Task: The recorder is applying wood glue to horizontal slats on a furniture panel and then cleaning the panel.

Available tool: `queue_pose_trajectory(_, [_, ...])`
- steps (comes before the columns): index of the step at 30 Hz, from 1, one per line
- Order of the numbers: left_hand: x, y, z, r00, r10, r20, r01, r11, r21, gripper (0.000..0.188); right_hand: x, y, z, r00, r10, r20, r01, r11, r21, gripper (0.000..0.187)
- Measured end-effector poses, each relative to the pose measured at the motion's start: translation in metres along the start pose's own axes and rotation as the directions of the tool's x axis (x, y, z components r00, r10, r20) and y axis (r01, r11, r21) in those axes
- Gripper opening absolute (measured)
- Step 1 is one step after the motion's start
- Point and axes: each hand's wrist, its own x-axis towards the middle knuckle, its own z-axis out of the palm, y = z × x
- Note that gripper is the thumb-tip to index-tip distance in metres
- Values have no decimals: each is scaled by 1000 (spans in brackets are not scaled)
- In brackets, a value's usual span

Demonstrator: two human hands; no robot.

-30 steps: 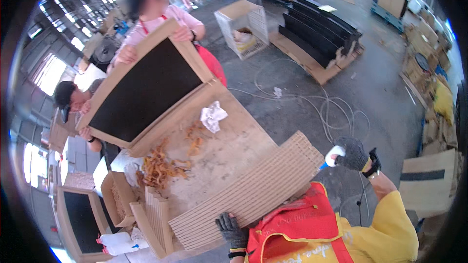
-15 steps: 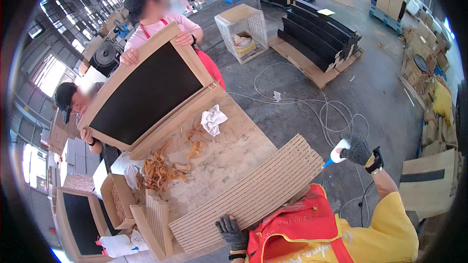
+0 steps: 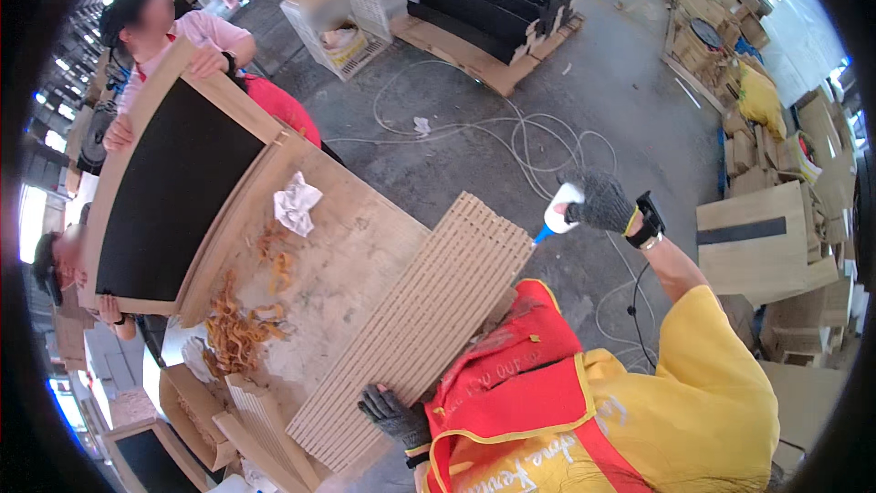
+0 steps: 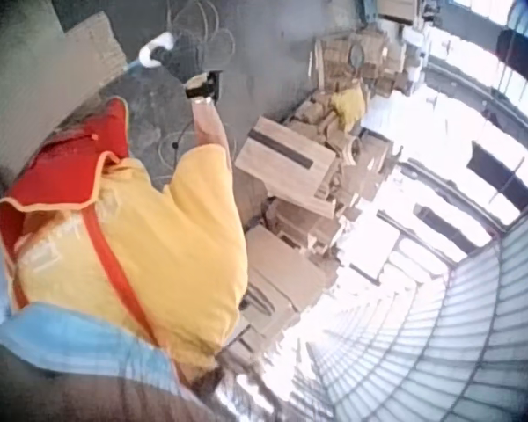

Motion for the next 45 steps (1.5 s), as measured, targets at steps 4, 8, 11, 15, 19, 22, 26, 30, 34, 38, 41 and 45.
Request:
queue_pose_trajectory(4, [3,3,2,997,6,-71,-5,1000,9,79,2,-9,-3,999,35,17,-35,999,26,57])
queue_pose_trajectory(8, [-3,2,2,999,-24,-30,24,1000,-5,84,-1,-12,-5,1000,27,6,-27,997,76,57])
queue_pose_trajectory(11, [-3,4,-3,999,-37,11,37,999,-10,85,-3,-14,-7,999,37,26,-39,996,79,57])
queue_pose_trajectory(15, [-5,5,-5,999,-28,-14,28,999,-24,86,-6,-13,-4,998,-46,33,44,997,60,55])
queue_pose_trajectory(19, [-5,6,-5,999,-18,-26,17,999,-33,85,-4,-19,-4,992,-125,8,125,992,16,52])
queue_pose_trajectory(22, [-4,6,-3,999,-21,-29,21,999,-27,85,-1,-22,-3,975,-218,-30,218,976,-9,51])
queue_pose_trajectory(26, [1,4,-1,1000,-21,-8,21,999,-26,87,6,-29,1,959,-279,-59,280,960,6,51])
queue_pose_trajectory(30, [5,-1,3,999,-6,-40,4,999,-40,90,2,-31,-7,952,-301,-47,299,953,-48,49])
queue_pose_trajectory(34, [-8,-11,21,996,2,-90,-11,995,-102,80,-13,-19,11,947,-294,126,306,947,-92,32])
queue_pose_trajectory(38, [-50,-32,45,989,4,-148,3,999,47,58,-11,-29,48,765,-643,20,637,761,123,33])
queue_pose_trajectory(41, [-48,-23,40,992,13,-123,-7,999,44,59,-26,-58,38,618,-773,144,785,597,-166,44])
queue_pose_trajectory(45, [-40,-12,35,997,34,-70,-31,999,43,61,-31,-60,27,543,-826,148,839,537,-82,55])
